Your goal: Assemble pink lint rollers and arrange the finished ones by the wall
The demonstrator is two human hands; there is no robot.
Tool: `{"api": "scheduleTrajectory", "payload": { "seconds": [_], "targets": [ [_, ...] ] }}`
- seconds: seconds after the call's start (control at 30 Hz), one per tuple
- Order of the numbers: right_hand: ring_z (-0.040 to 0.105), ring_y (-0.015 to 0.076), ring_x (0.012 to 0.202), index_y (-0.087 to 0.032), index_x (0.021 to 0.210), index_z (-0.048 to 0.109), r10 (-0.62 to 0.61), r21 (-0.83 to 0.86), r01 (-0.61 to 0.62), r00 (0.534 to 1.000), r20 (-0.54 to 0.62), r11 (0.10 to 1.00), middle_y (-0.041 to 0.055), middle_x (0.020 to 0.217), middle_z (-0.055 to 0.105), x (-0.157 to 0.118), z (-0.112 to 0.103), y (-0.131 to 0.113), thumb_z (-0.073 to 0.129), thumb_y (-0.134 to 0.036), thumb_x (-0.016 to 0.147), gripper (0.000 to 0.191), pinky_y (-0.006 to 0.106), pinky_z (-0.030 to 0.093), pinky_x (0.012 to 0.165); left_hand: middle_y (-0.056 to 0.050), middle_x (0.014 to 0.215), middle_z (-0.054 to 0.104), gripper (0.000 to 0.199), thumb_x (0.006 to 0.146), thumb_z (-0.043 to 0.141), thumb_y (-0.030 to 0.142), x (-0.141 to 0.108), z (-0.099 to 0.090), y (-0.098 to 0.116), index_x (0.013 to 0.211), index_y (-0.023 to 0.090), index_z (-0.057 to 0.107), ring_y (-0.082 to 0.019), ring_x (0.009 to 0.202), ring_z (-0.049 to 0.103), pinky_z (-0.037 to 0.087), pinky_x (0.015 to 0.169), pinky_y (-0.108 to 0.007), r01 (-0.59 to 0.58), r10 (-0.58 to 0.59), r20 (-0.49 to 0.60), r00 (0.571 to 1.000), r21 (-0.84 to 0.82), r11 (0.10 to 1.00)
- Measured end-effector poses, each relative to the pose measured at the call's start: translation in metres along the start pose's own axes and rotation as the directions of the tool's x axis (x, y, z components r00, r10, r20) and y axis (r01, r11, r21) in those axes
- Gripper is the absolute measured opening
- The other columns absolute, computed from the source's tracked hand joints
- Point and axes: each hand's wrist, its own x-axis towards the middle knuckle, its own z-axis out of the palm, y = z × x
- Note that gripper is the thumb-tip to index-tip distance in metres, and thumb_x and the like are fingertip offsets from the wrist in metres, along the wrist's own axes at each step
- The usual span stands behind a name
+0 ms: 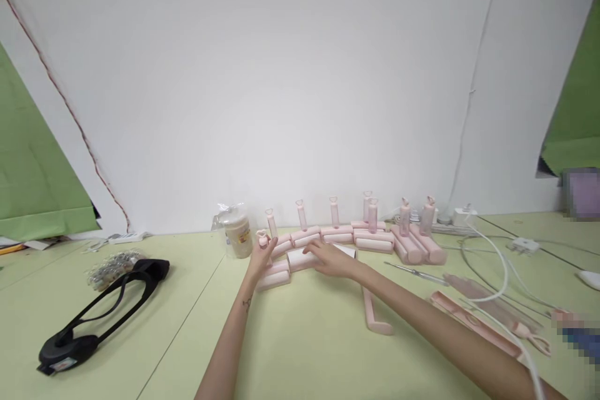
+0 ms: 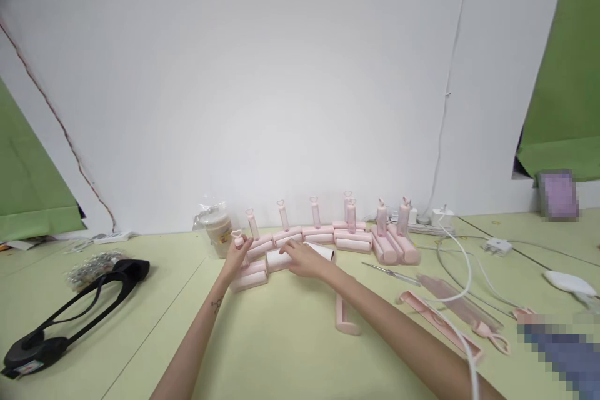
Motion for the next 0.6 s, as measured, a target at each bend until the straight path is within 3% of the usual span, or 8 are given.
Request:
{"api": "scheduleTrajectory", "payload": {
  "seconds": [0.1, 0.2, 0.3, 0.43, 0.53, 0.6],
  "targets": [
    [0.047, 0.0244, 0.107, -0.016, 0.113, 0.05, 0.073, -0.035, -0.072, 0.997, 0.027, 0.997, 0.0081, 0.119, 0.048, 0.034, 0.02, 0.009, 0.053, -0.03, 0.085, 0.032, 0.048, 0.037, 0.089, -0.006, 0.107, 0.052, 0.027, 0.083, 0.052, 0.031, -0.007, -0.012, -0.001, 0.105, 0.015, 0.05, -0.02, 0.094, 0.052, 0.044, 0.08, -0.04, -0.044, 0.05, -0.169, 0.984, 0.039, 0.998],
    [0.048, 0.024, 0.106, -0.016, 0.114, 0.049, 0.122, 0.028, -0.123, 0.991, 0.05, 0.992, 0.0081, 0.12, 0.048, 0.047, 0.032, 0.014, 0.052, -0.03, 0.085, 0.032, 0.048, 0.037, 0.089, -0.006, 0.105, 0.045, 0.031, 0.081, 0.049, 0.036, -0.03, -0.021, 0.004, 0.103, 0.016, 0.043, -0.022, 0.098, 0.045, 0.037, 0.086, -0.043, -0.07, 0.089, -0.321, 0.943, 0.07, 0.995],
    [0.045, 0.0247, 0.11, -0.017, 0.114, 0.05, 0.131, 0.186, -0.135, 0.991, 0.032, 0.973, 0.0079, 0.122, 0.047, 0.046, 0.032, 0.015, 0.052, -0.029, 0.085, 0.032, 0.049, 0.034, 0.091, -0.006, 0.099, 0.04, 0.035, 0.077, 0.045, 0.045, -0.066, -0.021, 0.014, 0.098, 0.019, 0.036, -0.022, 0.096, 0.041, 0.033, 0.088, -0.041, -0.088, 0.116, -0.359, 0.926, 0.094, 0.992],
    [0.036, 0.028, 0.118, -0.019, 0.123, 0.041, 0.223, 0.52, -0.153, 0.972, -0.074, 0.841, 0.0091, 0.132, 0.035, 0.022, 0.019, 0.007, 0.053, -0.032, 0.084, 0.044, 0.052, 0.027, 0.095, -0.005, 0.092, 0.041, 0.034, 0.075, 0.044, 0.049, -0.11, -0.008, 0.031, 0.092, 0.021, 0.036, -0.022, 0.09, 0.043, 0.035, 0.083, -0.04, -0.065, 0.09, -0.231, 0.969, 0.111, 0.992],
    [0.044, 0.0262, 0.112, -0.02, 0.13, 0.03, 0.309, 0.782, -0.181, 0.951, -0.015, 0.596, 0.0119, 0.13, 0.039, -0.02, 0.013, -0.007, 0.043, -0.046, 0.086, 0.053, 0.046, 0.034, 0.092, -0.005, 0.092, 0.045, 0.029, 0.078, 0.044, 0.046, -0.126, 0.006, 0.05, 0.091, 0.021, 0.037, -0.02, 0.084, 0.048, 0.039, 0.076, -0.035, -0.01, 0.011, -0.007, 1.0, 0.115, 0.993],
    [0.052, 0.0246, 0.103, -0.016, 0.126, 0.036, 0.294, 0.895, -0.219, 0.95, 0.105, 0.389, 0.0139, 0.117, 0.052, -0.056, 0.013, -0.018, 0.029, -0.054, 0.087, 0.055, 0.041, 0.04, 0.086, -0.005, 0.09, 0.05, 0.03, 0.08, 0.04, 0.048, -0.128, 0.019, 0.066, 0.092, 0.021, 0.038, -0.017, 0.074, 0.052, 0.043, 0.066, -0.031, 0.043, -0.063, 0.173, 0.983, 0.115, 0.992]
  ]
}}
